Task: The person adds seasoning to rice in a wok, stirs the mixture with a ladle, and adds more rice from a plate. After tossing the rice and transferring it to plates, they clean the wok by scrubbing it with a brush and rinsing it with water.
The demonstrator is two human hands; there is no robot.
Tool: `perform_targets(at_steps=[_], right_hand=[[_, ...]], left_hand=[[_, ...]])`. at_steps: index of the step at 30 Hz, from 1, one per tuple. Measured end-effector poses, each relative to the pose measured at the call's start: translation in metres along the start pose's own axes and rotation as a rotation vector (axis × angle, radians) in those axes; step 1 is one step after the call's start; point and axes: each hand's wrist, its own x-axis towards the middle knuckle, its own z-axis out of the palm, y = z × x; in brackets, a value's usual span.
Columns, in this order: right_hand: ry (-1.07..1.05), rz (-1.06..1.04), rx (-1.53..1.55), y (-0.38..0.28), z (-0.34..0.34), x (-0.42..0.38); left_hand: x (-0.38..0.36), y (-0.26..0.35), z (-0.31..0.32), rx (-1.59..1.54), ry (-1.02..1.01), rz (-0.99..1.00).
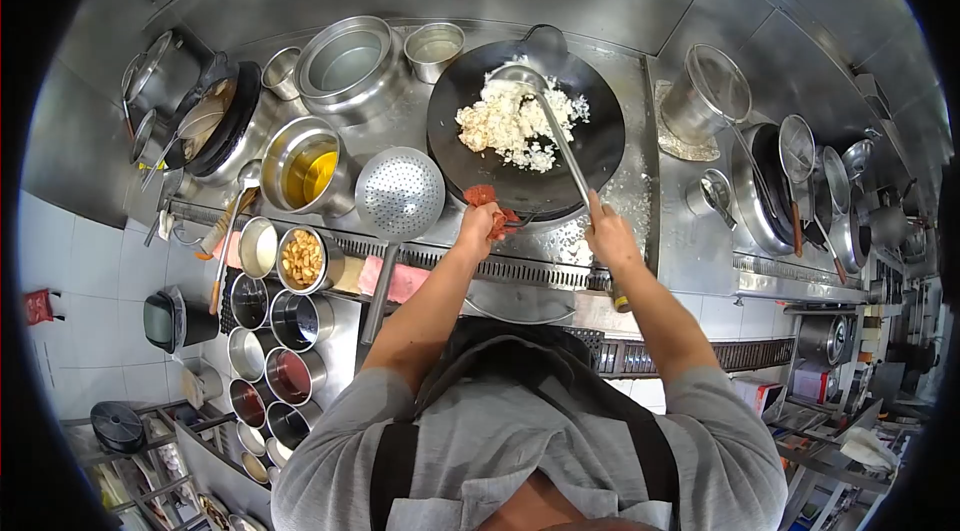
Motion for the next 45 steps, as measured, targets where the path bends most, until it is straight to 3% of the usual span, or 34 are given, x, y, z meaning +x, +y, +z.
perform_targets(at_steps=[4, 7, 10, 12, 19, 20, 23, 24, 28, 33, 37, 39, 41, 43, 45], right_hand=[[-0.067, -0.157, -0.097, 0.003, -0.033, -0.009], [-0.159, -0.218, -0.135, 0.031, -0.054, -0.058], [-0.266, -0.102, -0.172, 0.063, -0.070, -0.100], [-0.160, 0.019, 0.027, 0.072, -0.069, -0.111], [0.047, 0.214, 0.359, 0.007, -0.079, -0.085], [-0.010, 0.270, 0.306, 0.003, -0.077, -0.090], [-0.137, 0.313, 0.284, 0.007, -0.047, -0.078], [-0.130, 0.278, 0.180, 0.005, -0.045, -0.067], [-0.078, 0.290, 0.281, -0.005, -0.074, -0.058], [-0.052, 0.277, 0.250, 0.008, -0.039, -0.050], [-0.101, 0.346, 0.423, -0.010, -0.045, -0.027], [-0.115, 0.547, 0.864, -0.038, -0.062, -0.022], [-0.048, 0.526, 1.031, -0.043, -0.051, 0.001], [-0.129, 0.569, 1.343, -0.043, -0.043, 0.033], [-0.153, 0.626, 1.296, -0.044, -0.036, 0.053]], left_hand=[[0.001, -0.005, -0.003, 0.007, -0.044, 0.020], [0.000, -0.004, -0.001, -0.014, -0.041, 0.036], [-0.002, -0.002, -0.002, -0.032, -0.025, 0.032], [-0.003, -0.001, -0.003, -0.046, -0.031, 0.031], [0.003, -0.004, -0.009, -0.045, -0.076, 0.008], [0.003, -0.003, -0.008, -0.048, -0.075, 0.012], [-0.002, -0.004, -0.002, -0.049, -0.018, 0.016], [0.000, -0.006, -0.003, -0.043, -0.033, 0.013], [-0.006, -0.001, 0.001, -0.060, -0.006, 0.043], [0.004, -0.006, 0.002, -0.060, 0.005, 0.050], [0.003, -0.001, -0.001, -0.054, 0.044, 0.044], [-0.003, 0.004, 0.002, -0.049, 0.028, 0.046], [-0.005, 0.008, 0.003, -0.049, 0.046, 0.047], [0.006, 0.005, -0.005, -0.005, 0.039, 0.041], [0.008, 0.000, -0.005, 0.037, 0.029, 0.019]])
